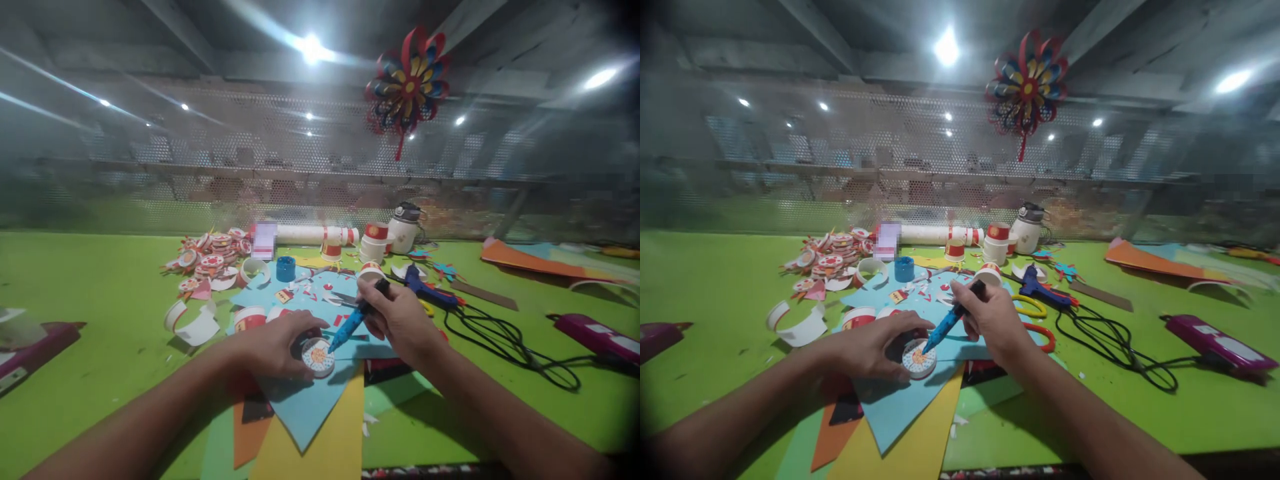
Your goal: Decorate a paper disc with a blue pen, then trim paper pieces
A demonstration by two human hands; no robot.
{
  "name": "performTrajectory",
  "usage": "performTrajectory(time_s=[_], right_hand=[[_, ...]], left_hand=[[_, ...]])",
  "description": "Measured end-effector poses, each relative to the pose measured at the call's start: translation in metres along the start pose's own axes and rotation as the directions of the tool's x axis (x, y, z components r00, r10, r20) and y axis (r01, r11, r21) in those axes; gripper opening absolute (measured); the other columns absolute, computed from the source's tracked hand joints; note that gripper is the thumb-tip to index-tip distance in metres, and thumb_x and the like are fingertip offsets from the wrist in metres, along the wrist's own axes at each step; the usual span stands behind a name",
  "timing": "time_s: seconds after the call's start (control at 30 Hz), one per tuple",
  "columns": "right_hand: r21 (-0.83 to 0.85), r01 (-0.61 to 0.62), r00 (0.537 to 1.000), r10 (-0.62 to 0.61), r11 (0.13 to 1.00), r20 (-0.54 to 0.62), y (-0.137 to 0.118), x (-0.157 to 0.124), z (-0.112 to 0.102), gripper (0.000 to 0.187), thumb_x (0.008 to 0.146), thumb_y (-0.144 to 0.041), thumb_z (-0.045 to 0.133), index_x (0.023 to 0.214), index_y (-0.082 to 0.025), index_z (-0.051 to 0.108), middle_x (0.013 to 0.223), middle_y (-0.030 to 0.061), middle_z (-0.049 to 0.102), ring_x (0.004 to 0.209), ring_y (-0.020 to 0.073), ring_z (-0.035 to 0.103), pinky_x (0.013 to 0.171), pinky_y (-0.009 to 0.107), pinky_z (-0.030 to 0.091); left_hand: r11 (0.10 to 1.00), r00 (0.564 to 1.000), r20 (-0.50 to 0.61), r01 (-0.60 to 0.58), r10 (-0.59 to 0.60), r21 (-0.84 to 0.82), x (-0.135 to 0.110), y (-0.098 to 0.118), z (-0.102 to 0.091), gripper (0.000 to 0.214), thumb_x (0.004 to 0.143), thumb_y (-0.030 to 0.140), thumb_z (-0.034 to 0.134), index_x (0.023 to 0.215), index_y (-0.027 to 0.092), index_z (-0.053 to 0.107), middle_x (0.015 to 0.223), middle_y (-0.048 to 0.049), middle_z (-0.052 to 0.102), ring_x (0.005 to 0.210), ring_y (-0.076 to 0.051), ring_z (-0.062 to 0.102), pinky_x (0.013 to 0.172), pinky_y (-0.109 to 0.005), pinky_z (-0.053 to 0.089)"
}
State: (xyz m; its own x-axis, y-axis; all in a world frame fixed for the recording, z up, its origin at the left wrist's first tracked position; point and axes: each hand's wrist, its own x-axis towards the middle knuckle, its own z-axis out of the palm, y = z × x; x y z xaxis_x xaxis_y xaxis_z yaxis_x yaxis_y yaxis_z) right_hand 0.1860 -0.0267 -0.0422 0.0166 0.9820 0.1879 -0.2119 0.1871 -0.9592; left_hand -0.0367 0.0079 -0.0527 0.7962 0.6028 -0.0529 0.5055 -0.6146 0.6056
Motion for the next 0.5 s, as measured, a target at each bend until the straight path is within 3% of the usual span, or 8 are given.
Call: performTrajectory(time_s=[0.2, 0.5], right_hand=[[0.029, -0.148, 0.974, 0.140, 0.989, 0.178, -0.005, 0.008, -0.009, 0.040, 0.067, -0.049, 0.081, 0.062, -0.013, 0.063, 0.033, -0.0110, 0.034, 0.031, 0.0037, 0.027, 0.031, 0.018, 0.026], [0.127, -0.177, 0.939, 0.128, 0.976, 0.318, -0.013, 0.011, -0.022, 0.026, 0.071, -0.031, 0.080, 0.069, -0.014, 0.060, 0.046, -0.0092, 0.039, 0.041, 0.0049, 0.033, 0.038, 0.019, 0.030]], left_hand=[[1.000, 0.999, 0.010, -0.030, 0.030, 0.001, 0.002, -0.007, -0.001, 0.066, 0.071, 0.040, 0.074, 0.131, 0.024, 0.051, 0.123, -0.0090, 0.055, 0.112, -0.026, 0.054, 0.097, -0.038, 0.044], [0.992, 1.000, 0.030, -0.013, 0.009, 0.124, 0.003, 0.001, -0.003, 0.057, 0.072, 0.045, 0.071, 0.121, 0.020, 0.057, 0.116, -0.0081, 0.056, 0.105, -0.025, 0.055, 0.092, -0.036, 0.045]])
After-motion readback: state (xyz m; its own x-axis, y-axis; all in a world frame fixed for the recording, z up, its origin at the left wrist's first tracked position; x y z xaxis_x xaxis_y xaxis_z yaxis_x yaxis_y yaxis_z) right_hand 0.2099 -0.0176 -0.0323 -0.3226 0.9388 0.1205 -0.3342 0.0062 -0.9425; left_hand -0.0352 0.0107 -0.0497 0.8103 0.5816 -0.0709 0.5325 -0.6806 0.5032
